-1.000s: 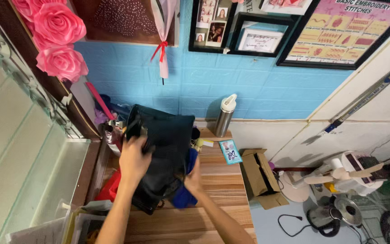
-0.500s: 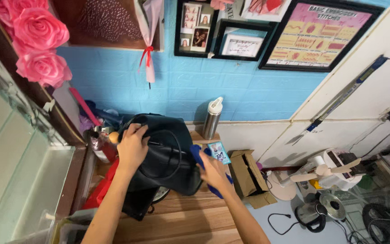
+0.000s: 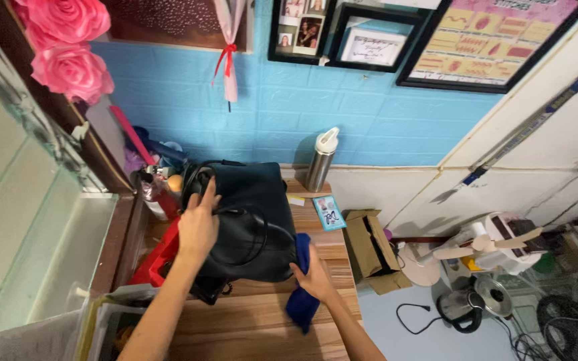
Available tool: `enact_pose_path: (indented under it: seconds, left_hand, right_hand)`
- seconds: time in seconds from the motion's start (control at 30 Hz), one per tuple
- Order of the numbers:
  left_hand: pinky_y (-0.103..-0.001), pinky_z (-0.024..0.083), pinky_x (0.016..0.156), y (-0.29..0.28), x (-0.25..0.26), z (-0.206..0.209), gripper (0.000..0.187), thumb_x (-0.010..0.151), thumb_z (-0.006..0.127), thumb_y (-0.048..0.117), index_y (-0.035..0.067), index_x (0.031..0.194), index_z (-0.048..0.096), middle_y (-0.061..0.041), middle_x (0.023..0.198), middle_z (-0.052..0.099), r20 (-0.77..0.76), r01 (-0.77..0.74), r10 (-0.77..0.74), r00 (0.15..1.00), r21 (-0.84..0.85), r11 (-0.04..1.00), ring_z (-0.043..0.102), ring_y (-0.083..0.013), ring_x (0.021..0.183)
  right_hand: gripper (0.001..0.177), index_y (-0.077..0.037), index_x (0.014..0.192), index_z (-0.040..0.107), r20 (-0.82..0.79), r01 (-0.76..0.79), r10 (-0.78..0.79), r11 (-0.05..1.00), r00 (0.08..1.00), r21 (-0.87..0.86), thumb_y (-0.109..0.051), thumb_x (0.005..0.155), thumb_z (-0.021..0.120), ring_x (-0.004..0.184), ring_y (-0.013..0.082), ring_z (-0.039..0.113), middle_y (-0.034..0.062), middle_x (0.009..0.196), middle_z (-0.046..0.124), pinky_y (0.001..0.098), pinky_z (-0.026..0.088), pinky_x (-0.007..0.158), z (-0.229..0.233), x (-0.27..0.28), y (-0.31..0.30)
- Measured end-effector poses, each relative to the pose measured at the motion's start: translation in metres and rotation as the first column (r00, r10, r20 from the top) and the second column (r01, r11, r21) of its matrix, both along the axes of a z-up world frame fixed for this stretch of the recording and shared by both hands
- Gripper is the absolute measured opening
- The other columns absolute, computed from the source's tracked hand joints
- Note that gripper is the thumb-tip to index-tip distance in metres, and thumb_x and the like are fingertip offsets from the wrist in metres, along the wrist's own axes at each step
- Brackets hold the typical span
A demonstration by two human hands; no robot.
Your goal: The person wipes the exterior and interior of a black handbag with a blue cloth. They open the bag, wipe the inside, then close it and continue wiping the outside surfaces and handles.
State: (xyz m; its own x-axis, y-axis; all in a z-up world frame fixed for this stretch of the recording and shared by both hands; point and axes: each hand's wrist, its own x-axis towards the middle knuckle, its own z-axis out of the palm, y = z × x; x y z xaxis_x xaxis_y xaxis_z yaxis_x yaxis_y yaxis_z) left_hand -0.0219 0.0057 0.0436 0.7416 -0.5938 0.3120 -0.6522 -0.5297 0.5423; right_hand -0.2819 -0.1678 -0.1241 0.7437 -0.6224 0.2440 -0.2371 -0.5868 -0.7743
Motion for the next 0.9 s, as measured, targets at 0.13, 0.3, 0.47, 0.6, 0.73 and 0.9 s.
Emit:
enact_pose_path:
  seconds: [0.13,0.3,0.47,0.6,0.73,0.9]
  left_hand:
    - [-0.055,0.055,0.076,0.004,0.01,0.005,0.075,0.083,0.064,0.0,0.021,0.153,0.049,-0.025,0.108,0.064,0.017,0.05,-0.049,0.999,-0.043,0.998,0.066,-0.0491,0.091]
    - [-0.056,0.055,0.077,0.007,-0.004,-0.014,0.059,0.092,0.069,0.016,0.011,0.148,0.051,-0.031,0.101,0.066,-0.102,-0.038,0.031,0.994,-0.067,0.997,0.067,-0.051,0.09]
    - [-0.056,0.055,0.082,0.01,-0.036,-0.038,0.039,0.092,0.074,0.028,0.003,0.12,0.062,-0.027,0.104,0.068,-0.182,-0.184,0.181,0.967,0.001,0.983,0.067,-0.05,0.097]
    - [-0.056,0.057,0.076,0.02,-0.045,-0.055,0.043,0.088,0.072,0.021,0.002,0.125,0.06,-0.028,0.106,0.066,-0.218,-0.157,0.15,0.964,-0.013,0.988,0.067,-0.0509,0.093]
    - [-0.056,0.058,0.074,0.02,-0.046,-0.068,0.04,0.09,0.071,0.025,-0.001,0.117,0.058,-0.026,0.107,0.066,-0.18,-0.196,0.212,0.961,0.098,0.976,0.068,-0.0506,0.091]
    - [-0.054,0.058,0.069,0.014,-0.04,-0.097,0.039,0.097,0.067,0.036,0.001,0.109,0.055,-0.02,0.107,0.067,-0.084,-0.319,0.347,0.934,0.238,0.917,0.072,-0.0446,0.088]
  right_hand:
    - [0.075,-0.007,0.148,0.042,-0.212,-0.031,-0.011,0.98,0.977,-0.195,-0.033,0.088,0.078,0.094,0.0495,0.067,0.028,0.107,0.069,0.0543,0.054,0.077,0.023,-0.001,-0.021]
    - [0.066,-0.019,0.142,0.052,-0.434,-0.184,0.08,0.961,0.897,-0.205,-0.025,0.081,0.075,0.092,0.0457,0.069,0.0245,0.105,0.071,0.0541,0.055,0.076,0.061,-0.007,-0.025]
    - [0.055,-0.027,0.129,0.063,-0.433,-0.125,-0.098,0.88,0.896,-0.457,-0.005,0.079,0.067,0.09,0.0505,0.069,0.0296,0.141,0.055,0.054,0.059,0.073,0.074,0.026,0.043]
    - [0.049,-0.017,0.134,0.059,-0.594,-0.171,-0.019,0.95,0.804,-0.261,-0.012,0.086,0.065,0.092,0.0486,0.07,0.0286,0.14,0.049,0.0579,0.057,0.078,0.063,0.05,0.06]
    - [0.062,-0.014,0.143,0.052,-0.566,0.044,-0.208,0.956,0.797,-0.29,-0.014,0.083,0.067,0.092,0.0481,0.069,0.0264,0.127,0.055,0.0573,0.057,0.075,0.052,0.064,0.037]
    - [0.051,-0.017,0.137,0.059,-0.557,-0.257,-0.023,0.871,0.83,-0.419,-0.008,0.087,0.062,0.079,0.04,0.073,0.0269,0.126,0.056,0.0488,0.06,0.063,0.022,0.073,0.076]
